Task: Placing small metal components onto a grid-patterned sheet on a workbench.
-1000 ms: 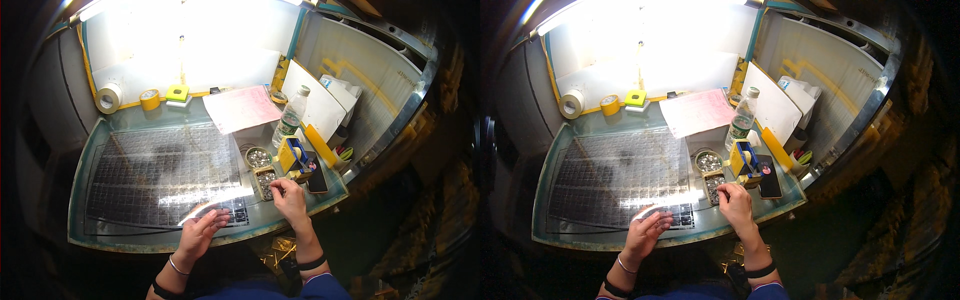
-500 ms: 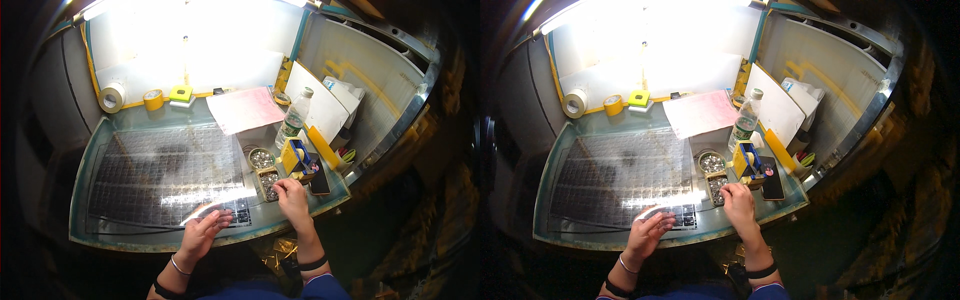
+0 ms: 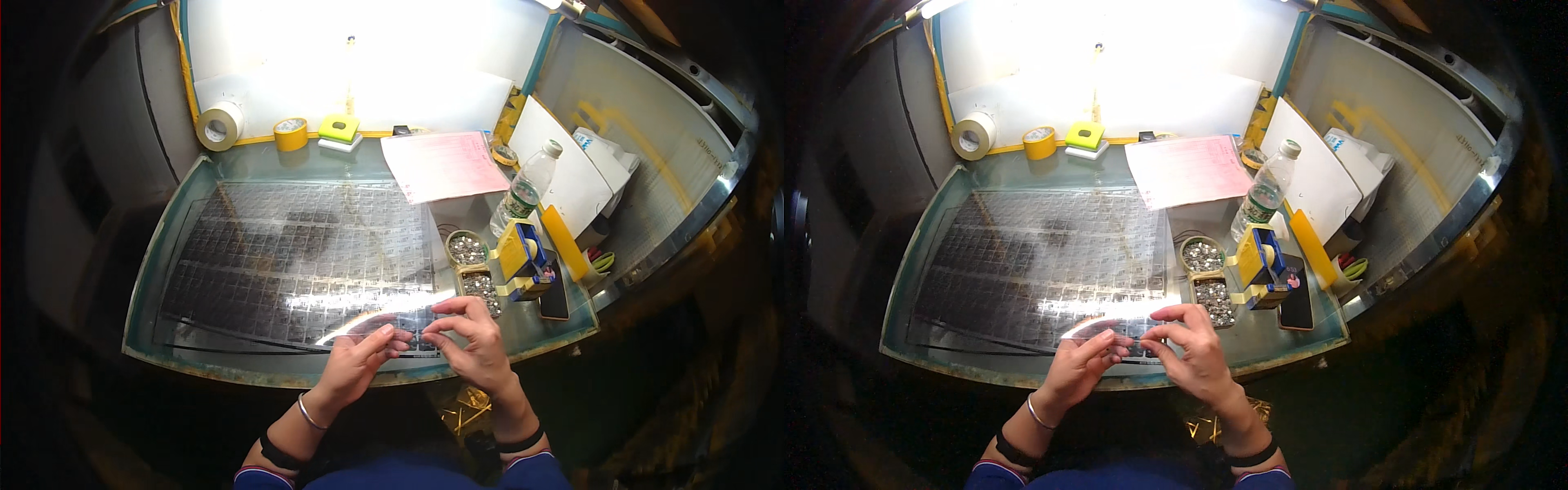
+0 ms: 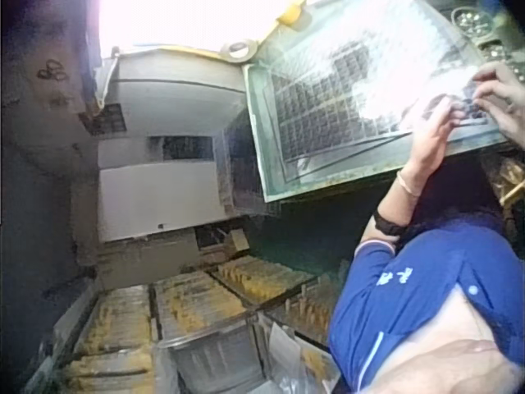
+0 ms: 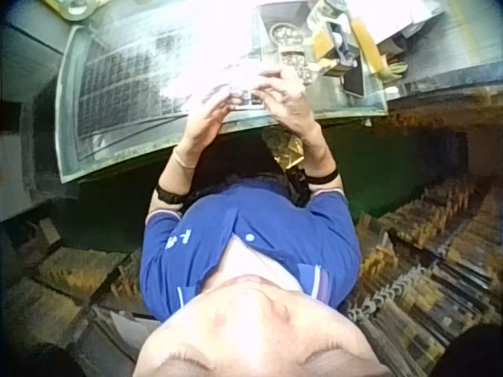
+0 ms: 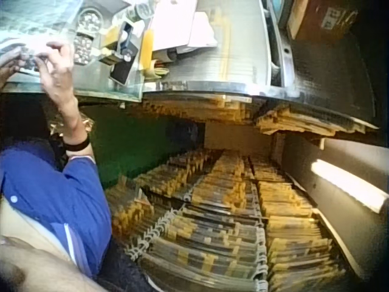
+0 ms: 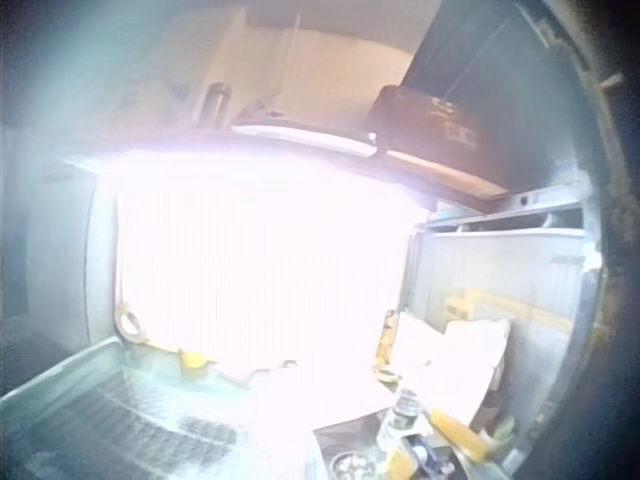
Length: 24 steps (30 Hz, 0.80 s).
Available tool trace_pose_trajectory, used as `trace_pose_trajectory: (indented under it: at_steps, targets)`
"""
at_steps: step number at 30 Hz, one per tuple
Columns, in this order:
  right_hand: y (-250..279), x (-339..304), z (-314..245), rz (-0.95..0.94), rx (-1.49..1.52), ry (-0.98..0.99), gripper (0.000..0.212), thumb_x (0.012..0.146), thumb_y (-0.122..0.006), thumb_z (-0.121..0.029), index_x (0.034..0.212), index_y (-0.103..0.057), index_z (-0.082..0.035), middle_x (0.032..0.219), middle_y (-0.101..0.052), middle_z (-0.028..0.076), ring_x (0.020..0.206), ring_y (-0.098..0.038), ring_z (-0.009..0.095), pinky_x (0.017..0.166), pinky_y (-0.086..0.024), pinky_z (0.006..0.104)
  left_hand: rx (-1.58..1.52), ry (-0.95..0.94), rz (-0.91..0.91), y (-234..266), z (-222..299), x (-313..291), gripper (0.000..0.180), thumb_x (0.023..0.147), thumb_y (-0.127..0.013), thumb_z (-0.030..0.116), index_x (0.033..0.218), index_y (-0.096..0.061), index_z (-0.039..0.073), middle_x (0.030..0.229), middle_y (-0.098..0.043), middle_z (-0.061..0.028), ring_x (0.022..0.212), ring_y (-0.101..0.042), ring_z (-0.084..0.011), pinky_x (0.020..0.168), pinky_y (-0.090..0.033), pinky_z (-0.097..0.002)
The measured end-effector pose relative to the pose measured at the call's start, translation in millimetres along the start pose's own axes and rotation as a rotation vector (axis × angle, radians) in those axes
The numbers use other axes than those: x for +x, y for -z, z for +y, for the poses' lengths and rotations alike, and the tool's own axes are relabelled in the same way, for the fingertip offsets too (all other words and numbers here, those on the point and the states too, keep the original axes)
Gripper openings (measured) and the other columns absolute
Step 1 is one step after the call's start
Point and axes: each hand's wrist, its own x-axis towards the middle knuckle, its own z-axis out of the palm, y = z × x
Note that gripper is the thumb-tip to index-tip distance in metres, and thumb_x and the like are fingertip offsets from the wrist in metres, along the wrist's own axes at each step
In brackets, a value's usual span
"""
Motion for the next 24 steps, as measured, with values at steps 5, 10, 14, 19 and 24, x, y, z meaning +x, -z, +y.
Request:
trace_pose_trajectory:
  at_steps: [5, 10, 14, 19, 24]
  targets:
    - [-9.6, -0.1, -4.9, -0.069, -0.112, 0.060, 0.014, 0.068, -0.075, -0.007, 0.080, -0.071, -0.012, 0.105, -0.059, 0.005, 0.104, -0.050, 0.024, 0.089, -0.034, 0.0362, 0.008, -0.038, -0.041, 1.2, -0.6, 0.0, 0.025, 0.093, -0.052, 0.012, 0.116, -0.052, 0.002, 0.099, -0.064, -0.0155, 0.084, -0.061, -0.0161, 0.073, -0.050, -0.0263]
    - [-6.9, -0.6, -8.8, -0.047, -0.164, 0.066, 0.017, 0.067, -0.076, -0.010, 0.083, -0.072, -0.016, 0.109, -0.059, 0.005, 0.106, -0.050, 0.024, 0.091, -0.033, 0.0367, 0.009, -0.023, -0.027, 2.2, -0.8, 0.2, 0.026, 0.093, -0.052, 0.012, 0.117, -0.052, 0.003, 0.098, -0.064, -0.0147, 0.084, -0.061, -0.0161, 0.073, -0.049, -0.0266]
    - [-2.1, -4.5, -6.0, -0.042, -0.140, 0.057, 0.019, 0.069, -0.075, -0.014, 0.088, -0.072, -0.018, 0.111, -0.058, 0.006, 0.108, -0.048, 0.023, 0.092, -0.029, 0.0363, 0.002, -0.001, -0.023, 1.3, 0.5, 0.3, 0.026, 0.093, -0.052, 0.014, 0.116, -0.052, 0.001, 0.099, -0.064, -0.0145, 0.085, -0.062, -0.0158, 0.074, -0.049, -0.0261]
    - [3.9, -5.5, -13.5, -0.102, -0.156, 0.103, 0.032, 0.063, -0.079, -0.016, 0.094, -0.072, -0.021, 0.114, -0.057, 0.007, 0.110, -0.048, 0.025, 0.094, -0.030, 0.0375, 0.002, 0.003, -0.022, 3.0, -0.8, 0.0, 0.025, 0.094, -0.052, 0.015, 0.112, -0.054, -0.001, 0.099, -0.064, -0.0143, 0.085, -0.062, -0.0156, 0.074, -0.049, -0.0262]
    - [-2.5, -9.4, -10.9, -0.091, -0.246, 0.132, 0.035, 0.062, -0.080, -0.016, 0.096, -0.072, -0.024, 0.119, -0.054, 0.007, 0.113, -0.045, 0.027, 0.096, -0.028, 0.0385, 0.020, 0.020, -0.003, 1.4, -0.1, 0.0, 0.022, 0.093, -0.051, 0.015, 0.106, -0.057, -0.002, 0.096, -0.064, -0.0139, 0.084, -0.061, -0.0158, 0.073, -0.049, -0.0262]
